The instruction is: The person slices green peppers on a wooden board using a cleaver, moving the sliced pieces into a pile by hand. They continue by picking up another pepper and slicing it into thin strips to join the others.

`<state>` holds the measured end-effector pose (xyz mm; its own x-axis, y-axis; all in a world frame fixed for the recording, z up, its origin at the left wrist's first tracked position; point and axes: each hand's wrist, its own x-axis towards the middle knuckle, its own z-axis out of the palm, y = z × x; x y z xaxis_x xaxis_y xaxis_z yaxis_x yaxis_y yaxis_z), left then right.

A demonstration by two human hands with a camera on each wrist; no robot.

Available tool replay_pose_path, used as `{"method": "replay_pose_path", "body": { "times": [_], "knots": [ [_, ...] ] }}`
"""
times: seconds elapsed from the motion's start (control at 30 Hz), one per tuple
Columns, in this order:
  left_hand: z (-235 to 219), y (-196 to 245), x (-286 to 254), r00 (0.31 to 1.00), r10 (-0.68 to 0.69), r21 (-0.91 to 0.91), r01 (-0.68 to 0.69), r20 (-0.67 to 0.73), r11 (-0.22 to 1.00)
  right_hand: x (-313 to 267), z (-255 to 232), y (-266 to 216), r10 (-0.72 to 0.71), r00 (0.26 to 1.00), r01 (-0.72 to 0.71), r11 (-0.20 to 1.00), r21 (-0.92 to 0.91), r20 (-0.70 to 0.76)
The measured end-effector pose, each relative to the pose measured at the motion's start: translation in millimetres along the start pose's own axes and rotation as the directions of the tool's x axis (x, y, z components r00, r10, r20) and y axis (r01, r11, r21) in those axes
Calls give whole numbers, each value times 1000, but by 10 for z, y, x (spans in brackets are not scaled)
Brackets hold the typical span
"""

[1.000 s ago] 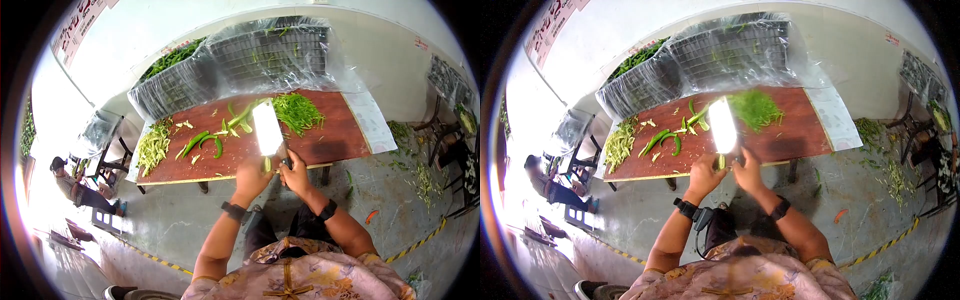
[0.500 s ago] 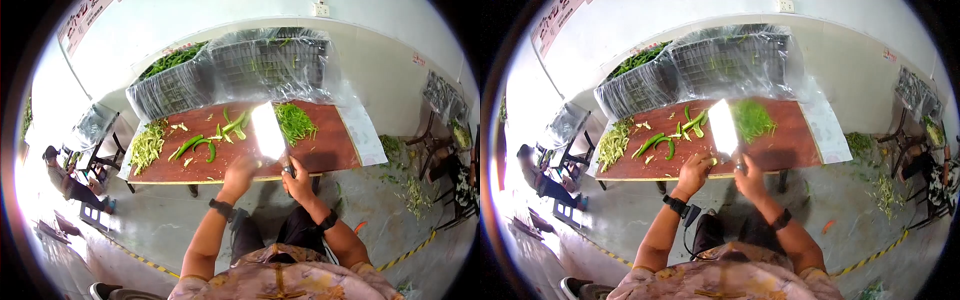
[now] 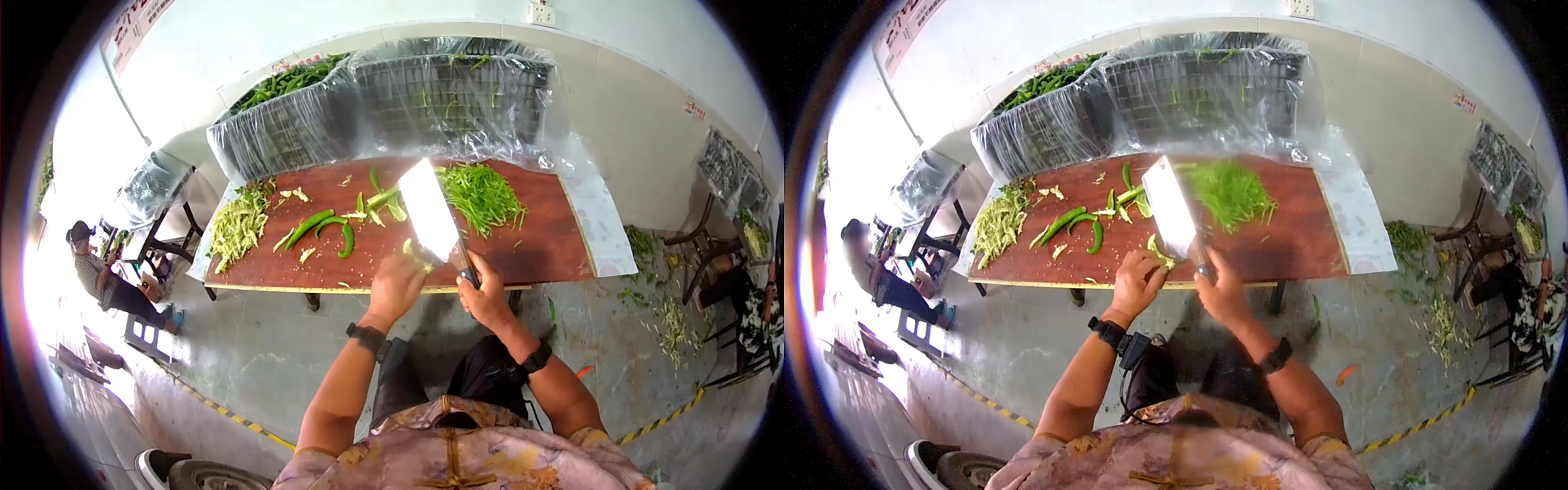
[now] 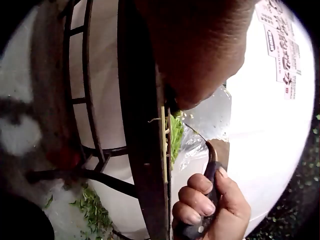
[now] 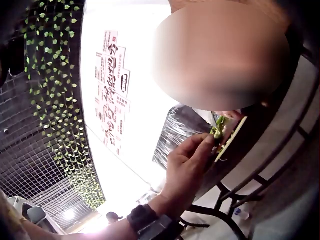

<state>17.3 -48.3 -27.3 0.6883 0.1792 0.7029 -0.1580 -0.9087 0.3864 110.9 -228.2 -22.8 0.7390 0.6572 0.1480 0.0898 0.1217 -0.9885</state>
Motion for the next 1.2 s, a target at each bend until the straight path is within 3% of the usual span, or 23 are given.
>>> {"method": "replay_pose_path", "body": {
  "times": [0.13,0.2,0.33,0.4,0.73,0.8,0.93,1.0,1.13,1.2],
  "knots": [
    [27,-45,-8,1000,9,5,-8,-24,1000,1,-7,66,-76,997,75,996,-54,-20],
    [29,-47,-8,999,9,2,-9,-34,1000,-31,-35,-4,53,998,-52,998,-31,32],
    [19,-47,14,1000,5,1,-5,-25,1000,-36,-19,40,67,997,-65,997,-49,34],
    [21,-35,9,1000,-1,0,1,-22,1000,17,11,157,-233,972,230,950,-212,15],
    [33,-39,3,998,-62,-22,62,-9,998,-20,29,4,-212,977,198,940,-278,-22],
    [29,-52,20,997,-72,-29,71,-12,997,-17,31,-5,-346,938,310,874,-375,-29],
    [34,-58,22,997,-83,-33,83,3,996,5,55,-8,-349,936,302,860,-411,-41],
    [40,-57,15,996,-84,-40,84,-2,996,59,91,67,-420,906,361,829,-427,-49],
    [12,-33,34,994,-106,-47,106,21,993,100,114,72,-342,939,298,875,-382,-50],
    [6,-28,35,993,-118,-54,120,31,991,52,99,30,-204,977,187,956,-226,-54]
  ]
}}
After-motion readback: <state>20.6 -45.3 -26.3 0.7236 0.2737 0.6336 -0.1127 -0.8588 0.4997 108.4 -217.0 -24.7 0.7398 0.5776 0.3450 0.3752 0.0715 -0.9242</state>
